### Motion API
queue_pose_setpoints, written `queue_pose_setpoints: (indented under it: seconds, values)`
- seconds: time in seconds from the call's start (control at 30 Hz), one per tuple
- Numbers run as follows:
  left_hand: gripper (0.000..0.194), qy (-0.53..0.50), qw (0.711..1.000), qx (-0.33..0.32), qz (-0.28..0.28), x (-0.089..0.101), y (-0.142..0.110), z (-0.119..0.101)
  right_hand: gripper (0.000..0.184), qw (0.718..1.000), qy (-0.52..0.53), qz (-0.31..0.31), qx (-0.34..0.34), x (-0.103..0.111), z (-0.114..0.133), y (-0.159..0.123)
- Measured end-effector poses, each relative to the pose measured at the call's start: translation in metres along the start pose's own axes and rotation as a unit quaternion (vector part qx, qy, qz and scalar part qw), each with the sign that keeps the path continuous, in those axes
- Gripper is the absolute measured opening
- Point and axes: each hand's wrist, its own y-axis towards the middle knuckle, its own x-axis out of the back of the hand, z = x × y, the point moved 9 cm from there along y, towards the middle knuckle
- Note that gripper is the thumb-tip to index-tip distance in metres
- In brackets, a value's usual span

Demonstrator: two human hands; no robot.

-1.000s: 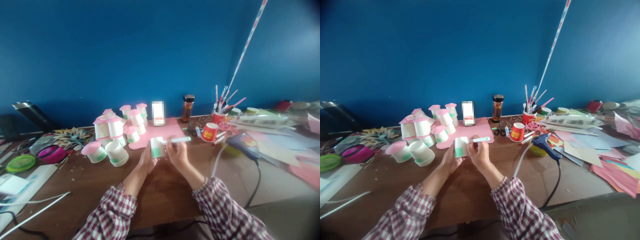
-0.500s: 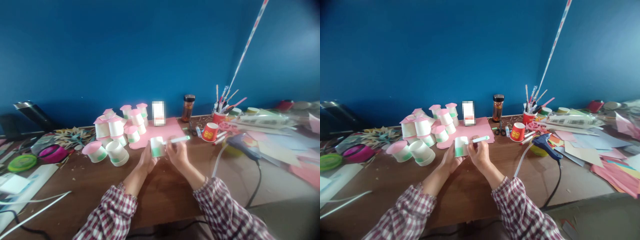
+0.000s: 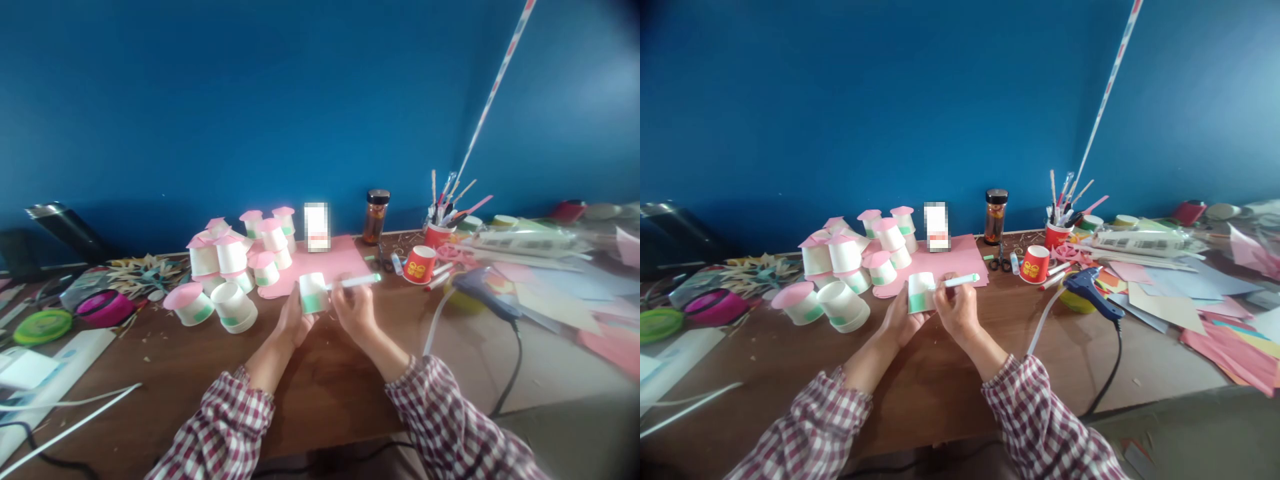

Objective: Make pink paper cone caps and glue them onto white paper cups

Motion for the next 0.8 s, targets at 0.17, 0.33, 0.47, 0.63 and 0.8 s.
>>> queue_pose_setpoints:
  seconds: [0.17,0.33,0.47,0.63,0.8]
  values:
    - [0.035,0.003,1.000,-0.003,-0.001,-0.0024,-0.0021,-0.0011,0.017,1.000,0.004,0.009,0.008,-0.0029,0.0033,-0.0011]
    - [0.036,0.004,1.000,-0.006,0.003,-0.0022,-0.0008,-0.0009,0.015,1.000,-0.004,0.000,0.025,-0.0008,0.0049,-0.0001]
    - [0.035,-0.001,1.000,-0.004,-0.015,0.0016,0.0004,0.0001,0.015,0.999,-0.011,-0.012,0.031,0.0020,0.0043,0.0013]
    - [0.036,-0.003,1.000,-0.009,-0.019,0.0022,0.0005,-0.0007,0.015,0.999,-0.012,-0.012,0.027,0.0024,0.0028,0.0020]
    - [0.034,-0.001,1.000,-0.006,-0.024,0.0044,0.0013,0.0000,0.016,1.000,-0.005,-0.007,0.015,0.0025,-0.0001,0.0029]
